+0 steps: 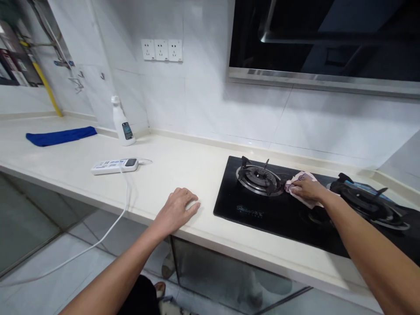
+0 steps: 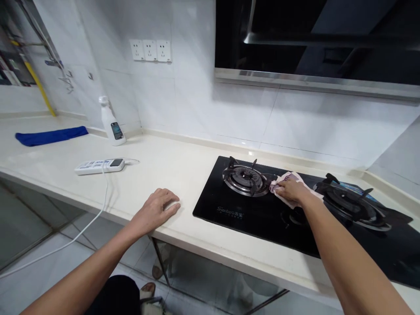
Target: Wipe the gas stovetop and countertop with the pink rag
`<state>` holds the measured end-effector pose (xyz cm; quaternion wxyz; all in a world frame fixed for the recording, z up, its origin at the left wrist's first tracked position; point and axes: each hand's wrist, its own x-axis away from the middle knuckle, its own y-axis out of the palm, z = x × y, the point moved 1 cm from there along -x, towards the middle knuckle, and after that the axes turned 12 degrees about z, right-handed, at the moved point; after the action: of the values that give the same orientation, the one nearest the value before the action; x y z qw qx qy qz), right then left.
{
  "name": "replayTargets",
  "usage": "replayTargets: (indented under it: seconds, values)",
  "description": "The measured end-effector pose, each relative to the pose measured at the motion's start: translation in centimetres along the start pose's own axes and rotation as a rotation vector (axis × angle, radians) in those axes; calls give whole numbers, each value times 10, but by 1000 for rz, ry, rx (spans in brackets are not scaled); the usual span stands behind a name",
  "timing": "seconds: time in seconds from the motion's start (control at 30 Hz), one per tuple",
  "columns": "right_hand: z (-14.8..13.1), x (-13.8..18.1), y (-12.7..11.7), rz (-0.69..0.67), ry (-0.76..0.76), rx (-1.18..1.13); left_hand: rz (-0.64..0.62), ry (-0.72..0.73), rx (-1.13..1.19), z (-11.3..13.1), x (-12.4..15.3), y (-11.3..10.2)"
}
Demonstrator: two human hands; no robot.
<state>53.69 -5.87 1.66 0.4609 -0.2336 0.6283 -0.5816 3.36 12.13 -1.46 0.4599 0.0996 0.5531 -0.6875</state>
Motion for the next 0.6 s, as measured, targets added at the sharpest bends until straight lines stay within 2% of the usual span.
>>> replayTargets:
  seconds: [0.13, 0.4, 0.5, 0.6]
  values:
    - [-16, 32, -12, -45, -57, -4, -35, 21, -62, 4, 2, 1]
    - [-76, 79, -40, 27, -151, -61, -31, 40, -72, 6, 3, 1]
    - [-105, 102, -48, 68, -224, -155, -20, 46, -76, 6, 4, 1]
    - [-146, 128, -50, 163, -280, -195, -2, 55, -74, 7, 5, 1]
